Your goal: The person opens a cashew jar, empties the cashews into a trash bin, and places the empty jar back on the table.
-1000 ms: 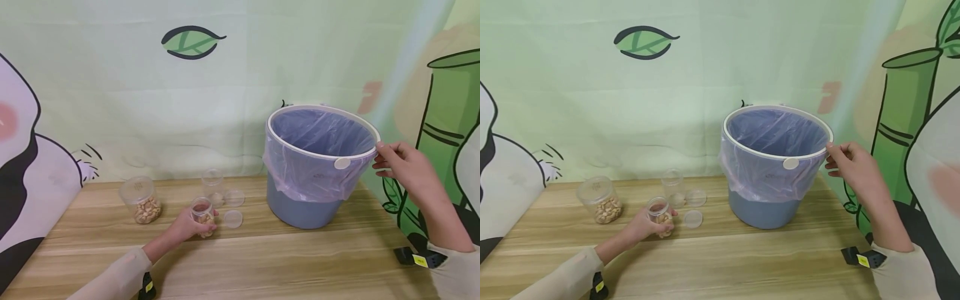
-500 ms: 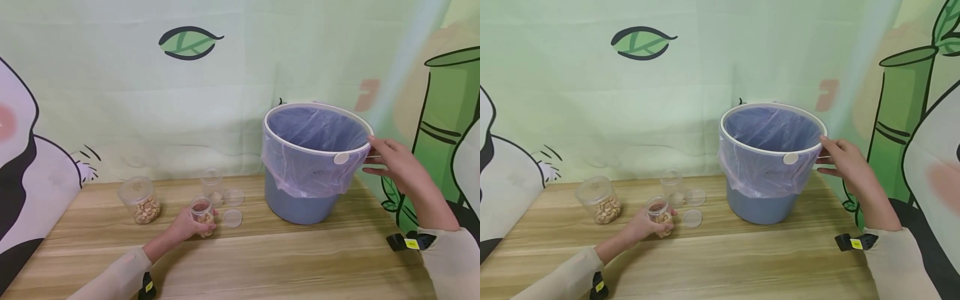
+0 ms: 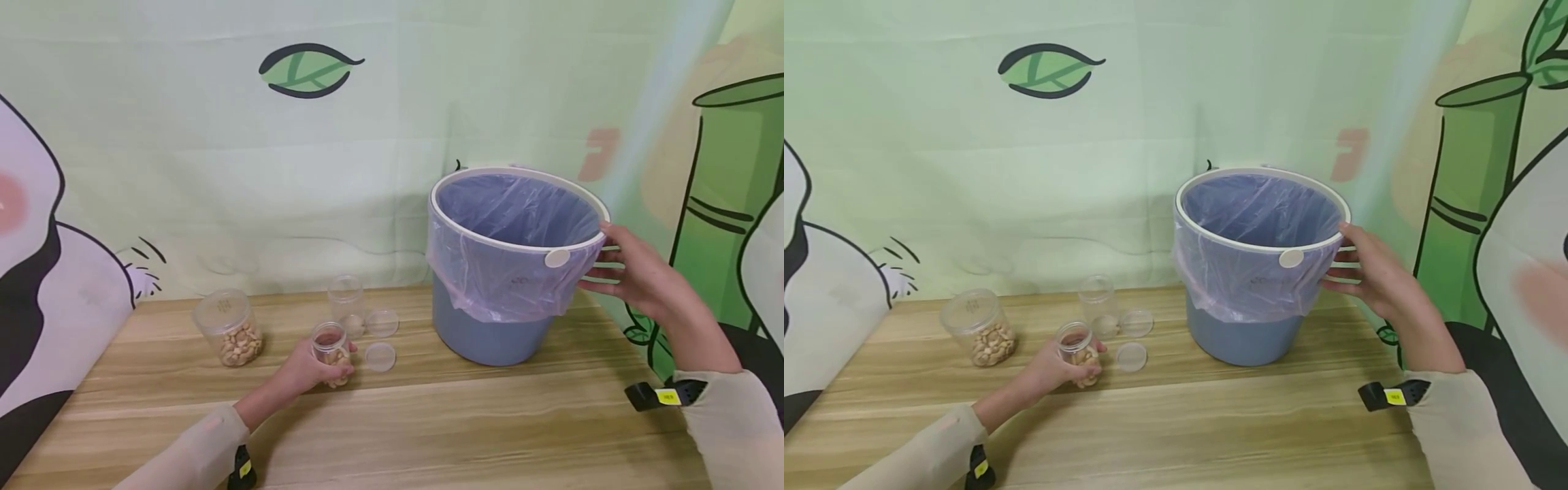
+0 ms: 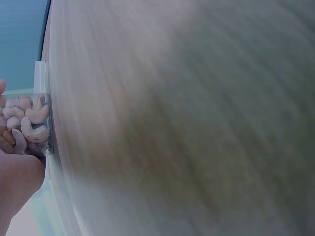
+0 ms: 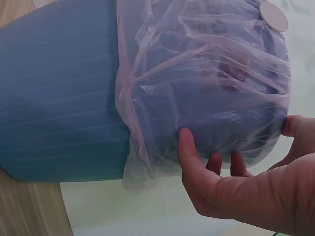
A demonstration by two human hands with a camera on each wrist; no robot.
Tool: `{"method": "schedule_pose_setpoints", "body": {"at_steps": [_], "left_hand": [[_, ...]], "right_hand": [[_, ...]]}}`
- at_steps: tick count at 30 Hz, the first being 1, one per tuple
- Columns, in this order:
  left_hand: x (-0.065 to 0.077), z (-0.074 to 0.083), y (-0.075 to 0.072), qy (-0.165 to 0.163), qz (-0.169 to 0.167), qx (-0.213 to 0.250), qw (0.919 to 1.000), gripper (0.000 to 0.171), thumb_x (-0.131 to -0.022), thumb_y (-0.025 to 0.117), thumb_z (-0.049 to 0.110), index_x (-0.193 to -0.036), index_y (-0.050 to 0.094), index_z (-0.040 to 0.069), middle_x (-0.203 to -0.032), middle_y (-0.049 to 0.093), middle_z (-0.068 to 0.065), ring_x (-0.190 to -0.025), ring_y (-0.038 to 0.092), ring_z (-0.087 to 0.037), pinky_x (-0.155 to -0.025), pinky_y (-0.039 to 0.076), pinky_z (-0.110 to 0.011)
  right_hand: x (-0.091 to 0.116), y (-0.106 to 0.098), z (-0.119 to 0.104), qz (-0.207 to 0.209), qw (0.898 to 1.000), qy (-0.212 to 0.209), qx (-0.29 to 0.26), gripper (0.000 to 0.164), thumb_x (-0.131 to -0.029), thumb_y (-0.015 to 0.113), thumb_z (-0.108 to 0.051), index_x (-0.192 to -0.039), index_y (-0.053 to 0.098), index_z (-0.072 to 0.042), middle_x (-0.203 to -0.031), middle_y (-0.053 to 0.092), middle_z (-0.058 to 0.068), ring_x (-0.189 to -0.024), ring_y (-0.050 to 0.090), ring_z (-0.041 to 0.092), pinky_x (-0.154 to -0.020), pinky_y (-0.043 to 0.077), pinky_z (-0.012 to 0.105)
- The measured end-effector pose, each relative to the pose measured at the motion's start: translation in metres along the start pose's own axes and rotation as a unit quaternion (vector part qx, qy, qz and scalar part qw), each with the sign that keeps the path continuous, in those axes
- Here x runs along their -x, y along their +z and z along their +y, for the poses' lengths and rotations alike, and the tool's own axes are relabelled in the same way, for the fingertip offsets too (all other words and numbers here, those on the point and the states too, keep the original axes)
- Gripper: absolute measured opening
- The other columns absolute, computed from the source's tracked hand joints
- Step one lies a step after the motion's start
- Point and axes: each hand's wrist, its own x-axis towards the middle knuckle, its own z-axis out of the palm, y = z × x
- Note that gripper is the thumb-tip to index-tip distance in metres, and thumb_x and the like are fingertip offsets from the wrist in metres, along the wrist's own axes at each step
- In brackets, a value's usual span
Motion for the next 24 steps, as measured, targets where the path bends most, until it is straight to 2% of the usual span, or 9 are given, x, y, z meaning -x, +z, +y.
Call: {"method": "schedule_pose_setpoints", "body": {"at_steps": [11,24], "left_hand": [[-0.0003,-0.0003,0.0014,0.014,0.004,0.002,0.9999,0.05,-0.079,0.083,-0.004,-0.122,0.059,-0.009,-0.115,0.069,-0.026,-0.099,0.068,-0.018,-0.081,0.055,-0.022],[0.0008,0.001,0.0013,0.005,0.004,0.0,1.0,0.05,-0.079,0.083,-0.002,-0.123,0.059,-0.008,-0.116,0.068,-0.027,-0.097,0.068,-0.015,-0.079,0.055,-0.022]], "right_hand": [[-0.0019,0.0033,0.0025,0.007,1.0,-0.009,0.003,0.039,-0.106,0.046,-0.048,-0.122,0.041,-0.014,-0.118,0.038,0.013,-0.091,0.063,0.022,-0.083,0.06,0.036],[-0.0015,0.0087,0.0033,0.016,1.0,-0.007,0.017,0.04,-0.105,0.042,-0.052,-0.123,0.038,-0.017,-0.122,0.034,0.014,-0.096,0.059,0.023,-0.083,0.059,0.039]]}}
